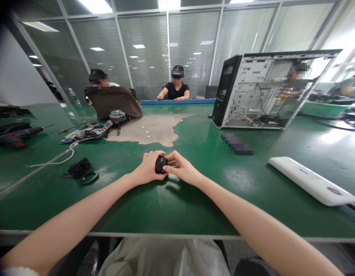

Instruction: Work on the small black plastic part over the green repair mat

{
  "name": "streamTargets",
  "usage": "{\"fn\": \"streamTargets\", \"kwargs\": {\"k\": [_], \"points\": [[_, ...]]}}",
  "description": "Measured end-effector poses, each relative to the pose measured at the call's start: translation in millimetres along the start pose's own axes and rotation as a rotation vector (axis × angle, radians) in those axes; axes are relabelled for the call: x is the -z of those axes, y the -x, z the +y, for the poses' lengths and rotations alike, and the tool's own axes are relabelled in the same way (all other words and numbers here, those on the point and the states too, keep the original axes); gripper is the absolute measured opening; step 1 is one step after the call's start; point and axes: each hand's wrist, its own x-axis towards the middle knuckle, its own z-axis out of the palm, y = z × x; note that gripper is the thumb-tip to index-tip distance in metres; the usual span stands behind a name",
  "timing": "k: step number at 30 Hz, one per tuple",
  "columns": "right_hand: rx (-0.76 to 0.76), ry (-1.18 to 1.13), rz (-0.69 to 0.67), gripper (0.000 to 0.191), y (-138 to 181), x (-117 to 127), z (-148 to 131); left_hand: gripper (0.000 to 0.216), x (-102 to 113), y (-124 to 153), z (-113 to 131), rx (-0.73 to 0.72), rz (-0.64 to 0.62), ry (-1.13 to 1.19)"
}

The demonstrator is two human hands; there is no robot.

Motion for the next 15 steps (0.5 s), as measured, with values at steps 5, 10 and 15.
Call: {"fn": "streamTargets", "kwargs": {"k": [5, 10, 15], "points": [[0.020, 0.043, 0.057, 0.021, -3.1, -1.3, 2.0, 0.059, -0.4, -0.5, 0.6, 0.020, -0.005, 0.003], [-0.005, 0.073, 0.053, 0.030, -2.9, -0.7, 1.3, 0.056, 0.9, -1.3, 2.4, 0.025, -0.012, 0.014], [-0.008, 0.023, 0.008, 0.027, 0.4, -1.0, -1.0, 0.057, 0.9, -0.7, 1.0, 0.011, -0.008, 0.004]]}}
